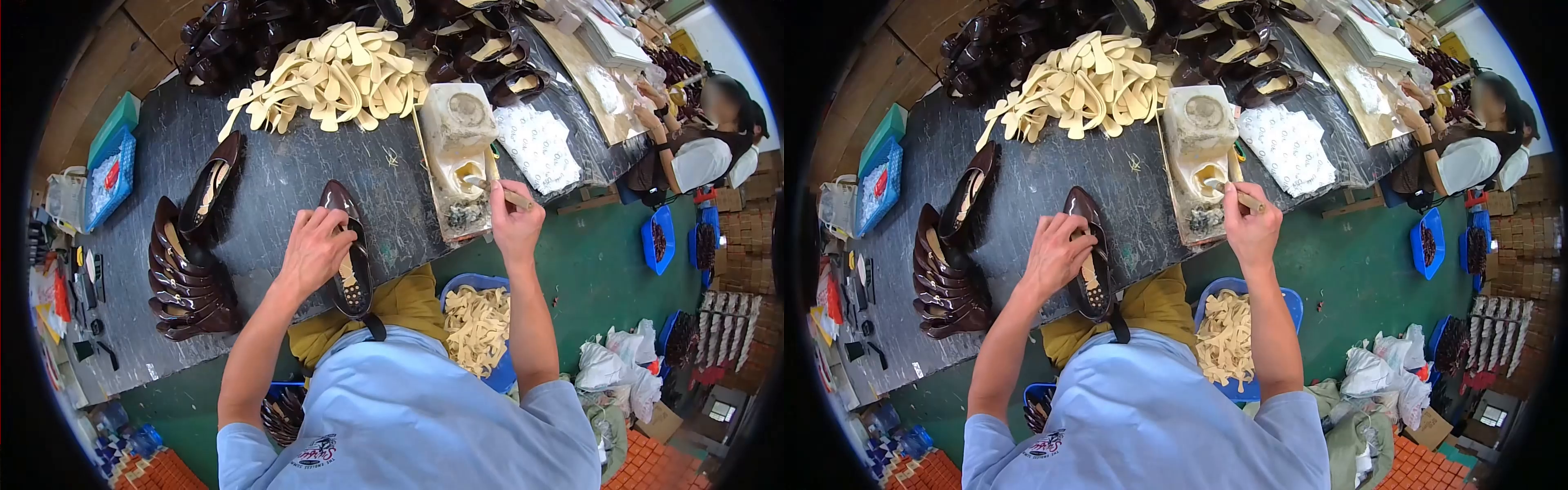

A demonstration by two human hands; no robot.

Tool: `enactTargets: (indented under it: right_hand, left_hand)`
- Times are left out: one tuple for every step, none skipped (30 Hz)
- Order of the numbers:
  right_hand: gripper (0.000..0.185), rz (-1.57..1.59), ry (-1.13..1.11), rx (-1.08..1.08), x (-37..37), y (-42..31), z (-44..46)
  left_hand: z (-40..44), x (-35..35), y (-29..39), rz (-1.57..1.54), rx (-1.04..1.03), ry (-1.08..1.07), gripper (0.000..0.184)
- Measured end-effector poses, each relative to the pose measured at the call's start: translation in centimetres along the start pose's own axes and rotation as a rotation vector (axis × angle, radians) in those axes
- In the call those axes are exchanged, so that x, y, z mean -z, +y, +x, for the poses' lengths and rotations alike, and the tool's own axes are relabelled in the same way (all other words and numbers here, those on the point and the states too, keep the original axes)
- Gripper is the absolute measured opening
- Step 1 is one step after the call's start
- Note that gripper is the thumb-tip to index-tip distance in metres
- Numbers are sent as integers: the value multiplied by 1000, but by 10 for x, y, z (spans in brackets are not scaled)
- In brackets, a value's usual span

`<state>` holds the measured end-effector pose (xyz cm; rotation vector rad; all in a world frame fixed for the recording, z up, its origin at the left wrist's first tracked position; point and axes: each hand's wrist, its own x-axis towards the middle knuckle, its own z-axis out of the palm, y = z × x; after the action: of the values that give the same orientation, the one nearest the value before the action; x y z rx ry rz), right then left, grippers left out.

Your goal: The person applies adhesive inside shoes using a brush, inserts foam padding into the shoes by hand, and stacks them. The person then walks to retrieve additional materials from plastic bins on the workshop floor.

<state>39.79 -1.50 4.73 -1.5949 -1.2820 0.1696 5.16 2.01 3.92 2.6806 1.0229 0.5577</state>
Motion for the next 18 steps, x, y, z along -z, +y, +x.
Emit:
enactTargets:
  right_hand:
    - [10,-71,-27,6,2,-4,2]
    - [11,-64,-28,-4,3,-7,3]
    - [11,-56,-29,-12,5,-9,6]
    - [12,-49,-32,-19,6,-9,7]
    - [12,-29,-11,-11,7,-7,9]
    - [11,-10,-30,-17,9,-6,12]
    - [11,10,-48,-23,12,-8,16]
    - [11,28,-66,-30,15,-10,18]
    - [11,-7,-92,-39,18,-12,21]
    - [11,10,-96,-31,18,-10,21]
    - [11,29,-99,-20,16,-7,21]
    - [11,48,-100,-8,15,-5,22]
    - [11,33,-95,2,14,-5,23]
    - [10,17,-91,11,13,-9,23]
    - [10,1,-87,21,12,-12,23]
    - [9,-16,-116,29,10,-11,23]
    - [9,-35,-145,35,9,-9,22]
    - [9,-54,-174,41,9,-7,22]
  left_hand:
    - [0,4,2,14,-29,10,24]
    - [0,12,8,27,-57,18,25]
    - [2,19,13,40,-84,29,26]
    - [5,26,19,61,-136,16,27]
    - [8,34,25,82,-187,3,28]
    - [10,36,29,105,-239,-7,30]
    - [11,32,29,127,-302,22,31]
    - [14,30,28,147,-316,16,30]
    - [19,28,27,167,-332,11,30]
    - [22,25,25,188,-348,7,29]
    - [23,20,24,203,-360,10,29]
    - [26,15,25,211,-346,24,30]
    - [29,10,29,215,-334,34,31]
    - [29,5,31,219,-321,42,33]
    - [27,-5,27,174,-243,-20,36]
    - [25,-19,20,131,-166,-78,38]
    - [25,-24,18,87,-88,-137,41]
    - [22,-26,16,43,-51,-63,44]
